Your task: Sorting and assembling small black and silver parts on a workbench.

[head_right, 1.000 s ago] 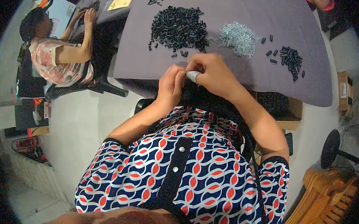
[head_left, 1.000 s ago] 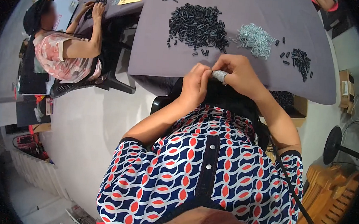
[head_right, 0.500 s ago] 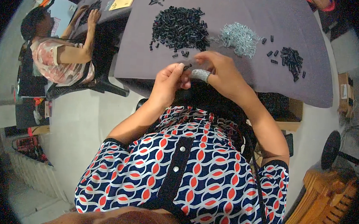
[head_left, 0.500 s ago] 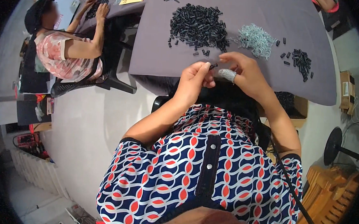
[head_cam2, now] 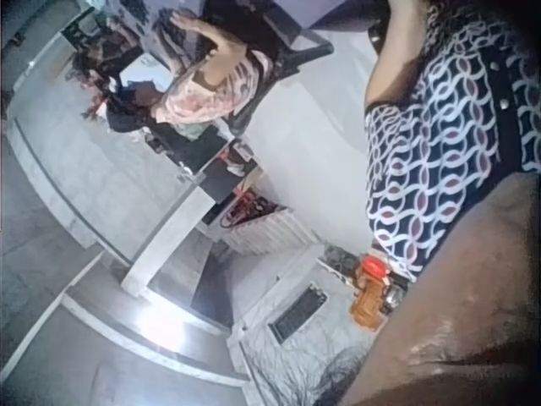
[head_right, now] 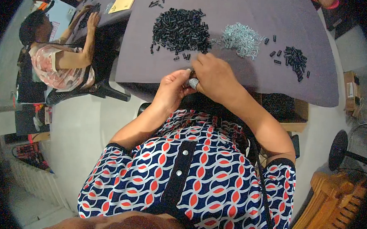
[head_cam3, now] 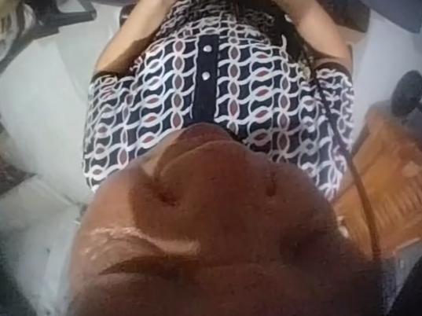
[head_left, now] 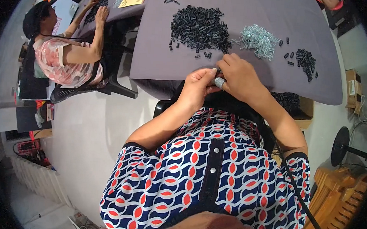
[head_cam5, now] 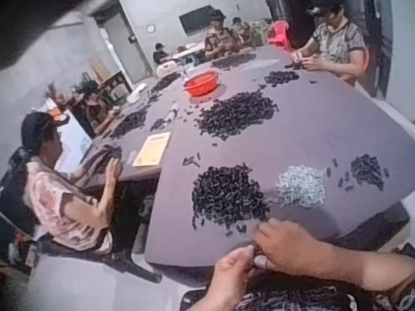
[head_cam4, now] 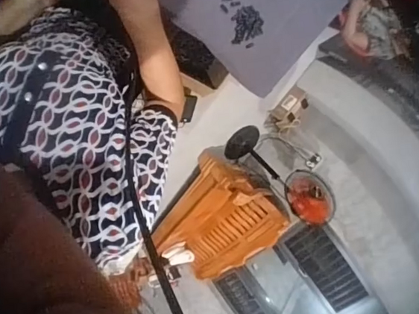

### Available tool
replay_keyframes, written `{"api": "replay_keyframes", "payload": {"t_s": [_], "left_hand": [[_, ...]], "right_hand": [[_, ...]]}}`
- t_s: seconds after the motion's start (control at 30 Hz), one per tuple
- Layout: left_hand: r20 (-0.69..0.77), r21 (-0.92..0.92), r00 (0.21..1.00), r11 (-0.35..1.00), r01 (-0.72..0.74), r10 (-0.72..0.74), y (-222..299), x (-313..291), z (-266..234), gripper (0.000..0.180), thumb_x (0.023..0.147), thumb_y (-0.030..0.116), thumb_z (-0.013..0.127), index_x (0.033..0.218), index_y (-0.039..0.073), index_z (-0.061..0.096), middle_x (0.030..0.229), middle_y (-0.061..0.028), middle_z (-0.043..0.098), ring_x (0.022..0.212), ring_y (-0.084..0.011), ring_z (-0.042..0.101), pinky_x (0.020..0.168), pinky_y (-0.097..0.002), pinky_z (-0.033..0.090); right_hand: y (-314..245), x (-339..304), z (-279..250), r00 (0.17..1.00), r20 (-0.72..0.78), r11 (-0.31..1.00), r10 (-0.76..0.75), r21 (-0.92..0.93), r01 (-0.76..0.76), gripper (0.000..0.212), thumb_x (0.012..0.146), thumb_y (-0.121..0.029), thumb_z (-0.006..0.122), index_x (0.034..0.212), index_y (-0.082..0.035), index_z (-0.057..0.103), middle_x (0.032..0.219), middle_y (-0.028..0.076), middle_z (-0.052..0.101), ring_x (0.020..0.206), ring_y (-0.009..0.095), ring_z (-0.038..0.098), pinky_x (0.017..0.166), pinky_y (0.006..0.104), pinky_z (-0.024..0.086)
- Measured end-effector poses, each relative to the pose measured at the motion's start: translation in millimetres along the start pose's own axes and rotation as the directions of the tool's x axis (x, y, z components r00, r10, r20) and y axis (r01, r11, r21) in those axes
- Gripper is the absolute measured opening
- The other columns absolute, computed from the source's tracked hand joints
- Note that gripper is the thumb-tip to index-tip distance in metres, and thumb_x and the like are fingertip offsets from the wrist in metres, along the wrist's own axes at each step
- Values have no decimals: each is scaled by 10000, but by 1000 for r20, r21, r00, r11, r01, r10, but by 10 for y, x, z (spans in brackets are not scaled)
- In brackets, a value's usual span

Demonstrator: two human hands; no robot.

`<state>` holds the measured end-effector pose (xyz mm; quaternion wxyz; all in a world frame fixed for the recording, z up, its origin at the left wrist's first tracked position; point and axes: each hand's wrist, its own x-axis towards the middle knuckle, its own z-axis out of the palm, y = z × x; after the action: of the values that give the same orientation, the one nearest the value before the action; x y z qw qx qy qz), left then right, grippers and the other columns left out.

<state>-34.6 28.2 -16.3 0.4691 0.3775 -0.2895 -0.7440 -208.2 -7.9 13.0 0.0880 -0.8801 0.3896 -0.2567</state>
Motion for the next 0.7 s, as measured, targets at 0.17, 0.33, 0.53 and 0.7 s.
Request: {"api": "replay_keyframes", "payload": {"t_s": [0.17,0.33,0.53,0.7], "left_hand": [[13,100,996,991,83,-85,72,-37,-40,256,1010,254,565,1020,31,688,921,-40,706,814,-115,668,745,-274,550],[48,168,996,984,62,-71,61,-83,-49,249,1003,225,570,1000,15,703,895,-38,708,784,-114,664,747,-270,544],[-4,42,999,998,50,-50,-25,-167,99,222,994,172,581,996,-16,699,886,-54,704,773,-114,660,745,-270,546],[-17,58,992,991,124,-123,-8,-156,188,228,997,156,578,1007,-39,696,909,-55,701,784,-110,652,736,-252,532]], "right_hand": [[-26,-31,-3,999,46,999,7,36,-9,267,705,-147,716,900,-69,551,873,87,556,843,306,573,699,429,489],[-87,-110,62,998,60,997,-3,82,-2,268,704,-145,706,895,-59,539,838,106,576,820,325,594,686,434,500],[-121,-215,80,992,110,998,57,25,-60,237,715,-172,704,872,-56,570,847,127,626,814,312,640,698,426,537],[-93,-333,67,994,86,996,68,44,-72,243,708,-167,704,875,-58,566,830,125,617,803,313,633,691,431,529]]}}
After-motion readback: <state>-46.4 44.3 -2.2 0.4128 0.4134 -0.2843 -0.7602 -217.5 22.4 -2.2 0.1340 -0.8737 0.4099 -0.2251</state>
